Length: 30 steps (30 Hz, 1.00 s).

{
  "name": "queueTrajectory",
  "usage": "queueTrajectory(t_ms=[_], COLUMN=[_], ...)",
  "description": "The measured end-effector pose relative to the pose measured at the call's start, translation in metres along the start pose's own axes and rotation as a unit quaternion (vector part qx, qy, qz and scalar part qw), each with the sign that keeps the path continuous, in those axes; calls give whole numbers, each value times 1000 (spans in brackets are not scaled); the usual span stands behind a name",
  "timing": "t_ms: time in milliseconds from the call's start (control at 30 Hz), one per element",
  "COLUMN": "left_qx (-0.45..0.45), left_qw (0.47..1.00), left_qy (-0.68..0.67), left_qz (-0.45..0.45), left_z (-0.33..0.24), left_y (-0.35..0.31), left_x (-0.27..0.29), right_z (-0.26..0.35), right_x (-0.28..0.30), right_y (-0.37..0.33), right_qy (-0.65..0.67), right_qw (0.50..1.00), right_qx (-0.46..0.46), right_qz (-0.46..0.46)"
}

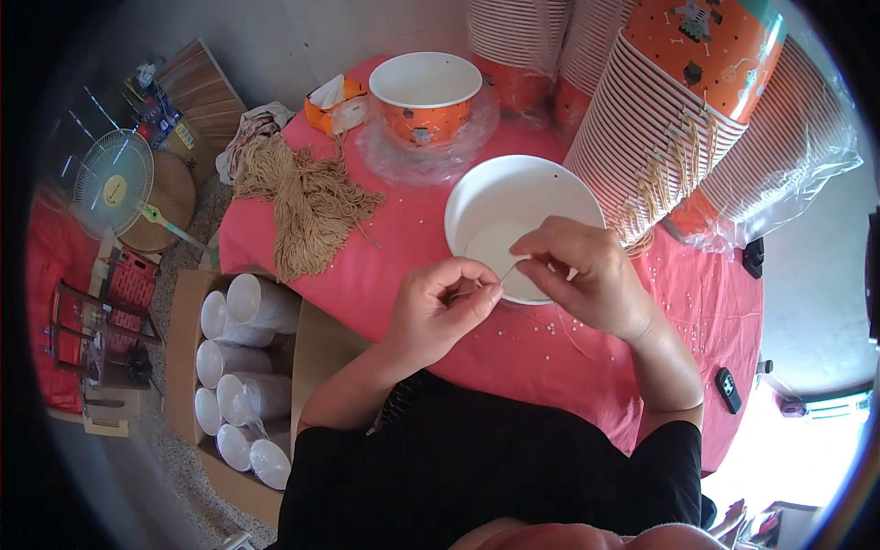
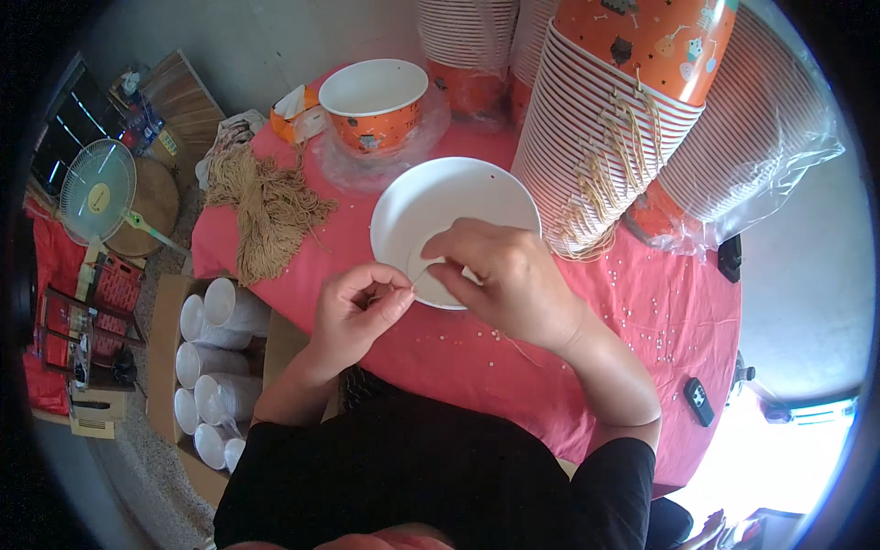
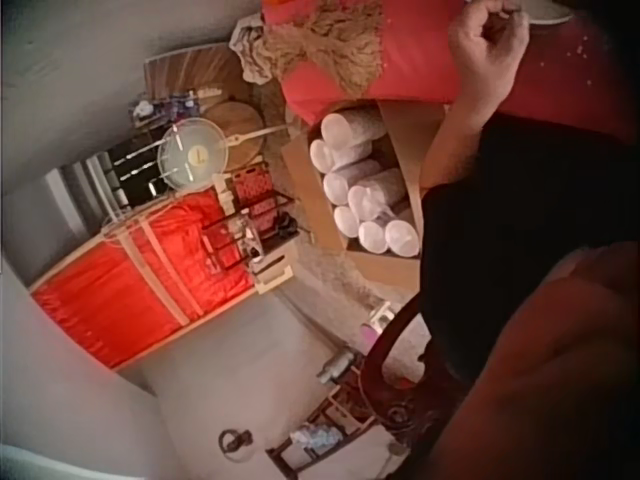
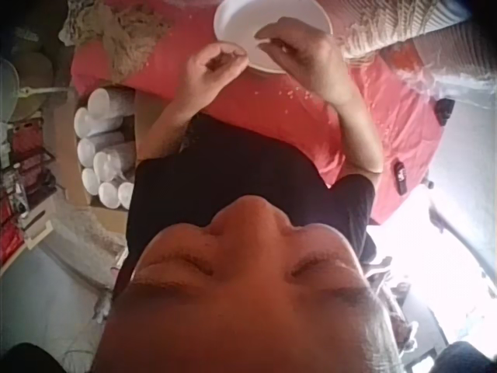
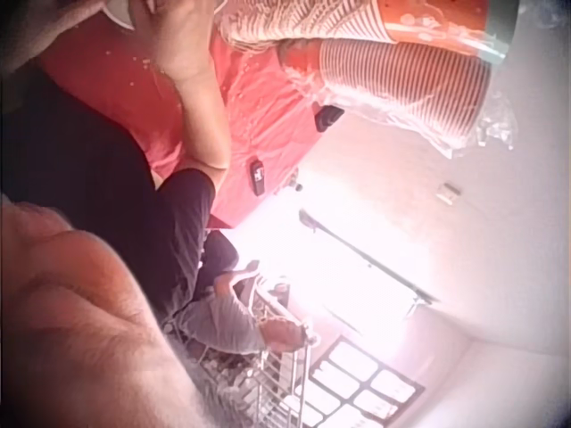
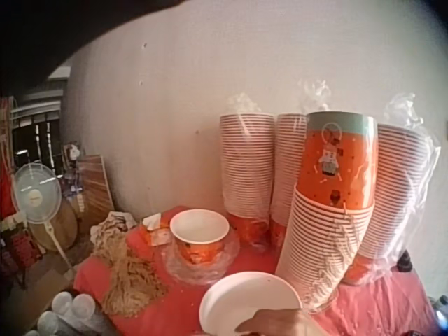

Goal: Attaching string handles to small decorative buckets.

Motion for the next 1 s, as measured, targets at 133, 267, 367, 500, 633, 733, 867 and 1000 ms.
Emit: queueTrajectory(t_ms=[133,267,367,500,633,733,867,1000], left_qx=[33,34,40,37,14,-12,-29,3], left_qw=[998,998,996,997,998,1000,994,1000], left_qy=[-49,-43,-72,-65,-55,-15,107,9], left_qz=[-17,-37,-39,-31,-26,-11,7,1], left_z=[5,8,8,7,3,-5,-1,-1], left_y=[1,0,-1,0,0,-1,-6,-7], left_x=[5,7,6,5,5,5,11,5], right_z=[-8,13,24,23,24,26,29,30], right_x=[10,5,-1,-6,-5,8,20,13], right_y=[-12,-19,-20,-17,-19,-20,-20,-16], right_qy=[-32,-107,-144,-158,-165,-163,-165,-170], right_qw=[998,990,984,980,978,978,979,979], right_qx=[7,86,107,120,128,121,112,111], right_qz=[-56,-44,-19,-21,-26,-38,-40,-14])
Point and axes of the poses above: each hand's wrist, its own y-axis towards the middle knuckle, its own x-axis out of the back of the hand, z = x × y, the point moved 7 cm from there along y, towards the middle knuckle, and after that the axes turned 5 degrees about z, right-handed, at the moved point
